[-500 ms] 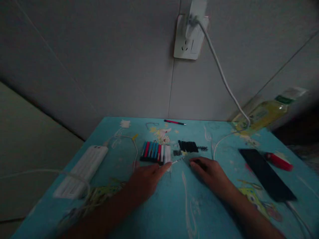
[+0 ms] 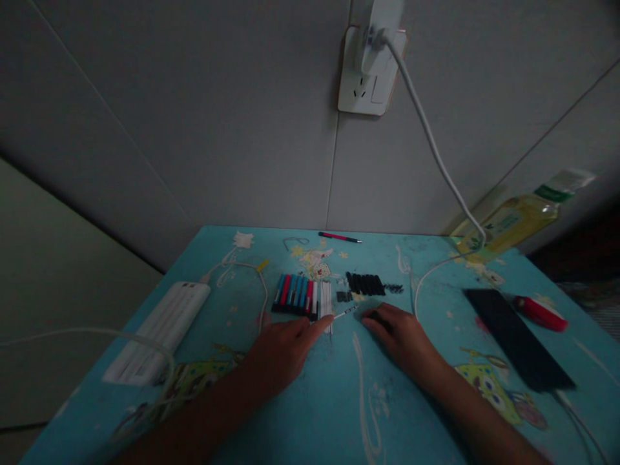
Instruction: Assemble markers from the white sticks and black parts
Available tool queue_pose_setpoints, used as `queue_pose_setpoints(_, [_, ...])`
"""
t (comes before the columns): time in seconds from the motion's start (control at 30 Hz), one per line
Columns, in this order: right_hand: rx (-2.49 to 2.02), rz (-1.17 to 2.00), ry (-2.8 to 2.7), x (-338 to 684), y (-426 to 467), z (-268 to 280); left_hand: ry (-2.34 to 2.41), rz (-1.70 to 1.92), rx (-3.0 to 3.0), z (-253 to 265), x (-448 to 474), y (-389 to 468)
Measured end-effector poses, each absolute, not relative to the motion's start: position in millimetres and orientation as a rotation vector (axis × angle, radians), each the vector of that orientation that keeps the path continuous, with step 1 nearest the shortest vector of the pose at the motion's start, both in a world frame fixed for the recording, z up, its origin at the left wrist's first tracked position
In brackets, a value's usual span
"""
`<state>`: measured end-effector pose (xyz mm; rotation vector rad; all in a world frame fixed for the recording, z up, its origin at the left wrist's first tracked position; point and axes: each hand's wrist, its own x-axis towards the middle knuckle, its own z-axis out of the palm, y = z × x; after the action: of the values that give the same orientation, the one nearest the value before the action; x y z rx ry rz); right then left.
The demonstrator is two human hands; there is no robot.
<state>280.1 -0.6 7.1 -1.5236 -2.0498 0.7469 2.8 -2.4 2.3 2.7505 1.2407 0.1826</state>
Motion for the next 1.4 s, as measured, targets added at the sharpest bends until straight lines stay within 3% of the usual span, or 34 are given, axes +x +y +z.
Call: queue_pose_setpoints(1.4, [-1.526,0.668,-1.97,277.6,5.0,2.6,1.249,0.197,2.75,0.6,2.3,-1.9])
